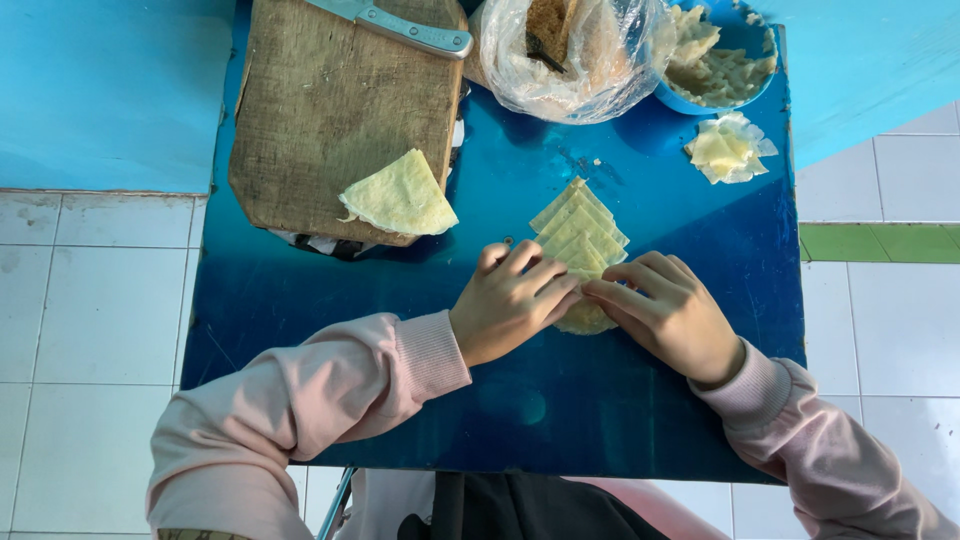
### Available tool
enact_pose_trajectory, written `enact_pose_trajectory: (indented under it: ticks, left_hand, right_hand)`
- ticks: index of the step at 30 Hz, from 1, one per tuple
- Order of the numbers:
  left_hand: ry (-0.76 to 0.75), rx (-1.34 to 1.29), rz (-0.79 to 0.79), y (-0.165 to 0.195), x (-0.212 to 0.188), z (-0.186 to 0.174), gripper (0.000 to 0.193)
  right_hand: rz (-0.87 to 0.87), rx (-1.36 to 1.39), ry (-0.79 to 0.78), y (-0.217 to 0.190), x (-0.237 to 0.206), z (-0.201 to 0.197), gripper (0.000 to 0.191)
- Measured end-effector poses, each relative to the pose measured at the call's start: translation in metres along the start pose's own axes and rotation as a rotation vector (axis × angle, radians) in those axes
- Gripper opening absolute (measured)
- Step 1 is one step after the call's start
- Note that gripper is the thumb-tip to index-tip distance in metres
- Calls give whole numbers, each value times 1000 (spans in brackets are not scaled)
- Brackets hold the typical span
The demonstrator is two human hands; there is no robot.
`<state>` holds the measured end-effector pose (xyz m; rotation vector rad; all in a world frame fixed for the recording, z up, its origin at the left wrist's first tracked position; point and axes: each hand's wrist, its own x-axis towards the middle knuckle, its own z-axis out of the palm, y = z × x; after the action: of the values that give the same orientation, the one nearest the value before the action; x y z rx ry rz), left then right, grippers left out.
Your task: The person sits at a small table and folds filled triangular pastries. They take a thin pastry wrapper, spoon brown filling onto it from a plastic-covered container, fold the wrapper over into a triangle, and place the finished piece on a growing stack on the table.
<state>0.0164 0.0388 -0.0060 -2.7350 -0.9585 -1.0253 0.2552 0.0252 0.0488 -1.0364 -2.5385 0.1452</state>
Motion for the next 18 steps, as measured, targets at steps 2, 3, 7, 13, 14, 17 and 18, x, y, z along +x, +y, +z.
enact_pose_trajectory:
  ticks: [2,3,7,13,14,17,18]
  left_hand:
    - [35,35,28,-1,-1,-2,19]
    - [54,52,44,-1,0,-2,19]
    - [12,36,-5,-5,1,-1,17]
    - [2,-13,-75,-4,2,0,56]
    - [-1,-11,-86,-3,1,-2,60]
    - [-6,-30,-110,-2,3,-4,65]
    - [-7,-39,-116,-3,3,-5,66]
  right_hand:
    - [6,-27,18,-1,1,1,33]
    - [15,-36,28,-2,2,0,33]
    - [69,-42,69,-5,3,-1,35]
    - [45,-108,83,-4,5,-1,37]
    - [80,-121,81,-5,6,1,37]
    - [121,-114,74,-1,9,2,38]
    - [117,-71,84,-1,9,1,38]
